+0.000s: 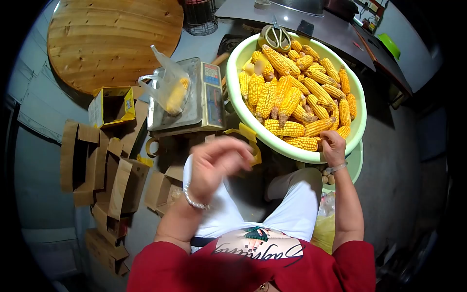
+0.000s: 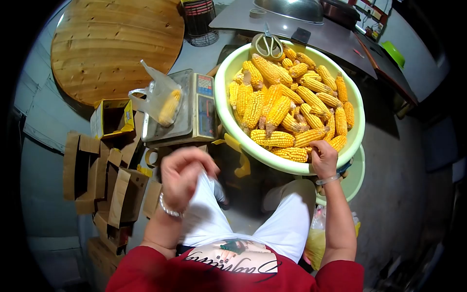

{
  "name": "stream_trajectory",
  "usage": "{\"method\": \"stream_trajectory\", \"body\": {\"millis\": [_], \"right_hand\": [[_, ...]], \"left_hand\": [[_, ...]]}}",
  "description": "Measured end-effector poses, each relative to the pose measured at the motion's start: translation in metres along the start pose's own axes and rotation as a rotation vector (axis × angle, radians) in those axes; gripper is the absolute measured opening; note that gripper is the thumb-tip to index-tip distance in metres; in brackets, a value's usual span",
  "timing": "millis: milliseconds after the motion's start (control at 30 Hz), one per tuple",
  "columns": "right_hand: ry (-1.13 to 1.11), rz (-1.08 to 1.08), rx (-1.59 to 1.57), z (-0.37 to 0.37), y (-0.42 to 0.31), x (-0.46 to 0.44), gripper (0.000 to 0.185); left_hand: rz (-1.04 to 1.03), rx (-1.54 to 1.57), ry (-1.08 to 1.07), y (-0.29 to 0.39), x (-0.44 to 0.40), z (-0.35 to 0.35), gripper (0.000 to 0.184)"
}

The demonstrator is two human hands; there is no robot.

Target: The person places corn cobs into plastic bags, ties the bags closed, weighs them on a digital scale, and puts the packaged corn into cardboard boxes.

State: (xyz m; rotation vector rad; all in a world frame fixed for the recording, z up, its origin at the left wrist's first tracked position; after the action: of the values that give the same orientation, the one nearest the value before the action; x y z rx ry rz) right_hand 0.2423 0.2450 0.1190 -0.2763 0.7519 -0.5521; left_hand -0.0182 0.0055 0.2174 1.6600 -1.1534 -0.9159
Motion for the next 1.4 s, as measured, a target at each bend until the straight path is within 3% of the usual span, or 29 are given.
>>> {"method": "stream_trajectory", "body": {"millis": [33, 100, 133, 200, 300, 400, 467, 600, 767, 867, 1100, 1267, 1400], "right_hand": [[0.011, 0.001, 0.002, 0.000, 0.001, 0.000, 0.015], [0.033, -0.001, 0.006, 0.000, 0.004, 0.003, 0.014], [0.042, -0.009, 0.001, 0.000, 0.005, 0.004, 0.014], [0.057, -0.026, -0.013, -0.001, 0.008, 0.004, 0.013], [0.086, -0.046, -0.037, -0.001, 0.011, 0.006, 0.013], [0.071, -0.018, -0.022, 0.000, 0.012, 0.006, 0.014], [0.059, -0.038, -0.016, -0.001, 0.015, 0.007, 0.014], [0.052, -0.039, -0.020, -0.001, 0.013, 0.006, 0.015], [0.063, -0.013, -0.002, 0.001, 0.010, 0.005, 0.013], [0.071, -0.052, -0.031, 0.000, 0.013, 0.005, 0.012], [0.093, -0.067, -0.061, -0.001, 0.015, 0.007, 0.012], [0.090, -0.059, -0.059, -0.001, 0.017, 0.007, 0.013], [0.111, -0.076, -0.089, -0.002, 0.019, 0.008, 0.013]], "left_hand": [[0.092, 0.026, -0.245, 0.012, 0.009, -0.025, 0.018], [0.076, 0.278, -0.624, 0.036, 0.024, -0.066, 0.017], [-0.026, 0.392, -0.781, 0.044, 0.024, -0.083, 0.014], [-0.067, 0.573, -0.970, 0.065, 0.031, -0.111, 0.011], [-0.105, 0.909, -1.049, 0.069, 0.051, -0.149, 0.024], [0.100, 1.081, -1.203, 0.073, 0.058, -0.152, 0.030], [0.226, 1.120, -1.242, 0.071, 0.063, -0.152, 0.028], [0.130, 1.228, -1.223, 0.061, 0.065, -0.157, 0.026], [0.202, 1.529, -1.255, 0.056, 0.078, -0.165, 0.028], [0.149, 1.550, -1.236, 0.047, 0.085, -0.169, 0.027], [0.296, 1.468, -1.235, 0.049, 0.089, -0.161, 0.029], [-0.066, 1.346, -1.279, 0.053, 0.078, -0.165, 0.029], [0.027, 1.395, -1.240, 0.043, 0.091, -0.164, 0.031]]}}
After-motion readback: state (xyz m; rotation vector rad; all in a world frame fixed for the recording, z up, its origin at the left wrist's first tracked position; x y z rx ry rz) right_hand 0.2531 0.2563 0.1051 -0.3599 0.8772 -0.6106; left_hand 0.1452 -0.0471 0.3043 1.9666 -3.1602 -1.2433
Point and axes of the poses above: each hand's wrist, its own x-axis away from the middle knuckle, its own z-axis out of the back of the hand, y = z × x, the point moved 4 cm from there along -x, towards the middle knuckle, and after that the axes turned 11 degrees about z, right-handed, at the moved point
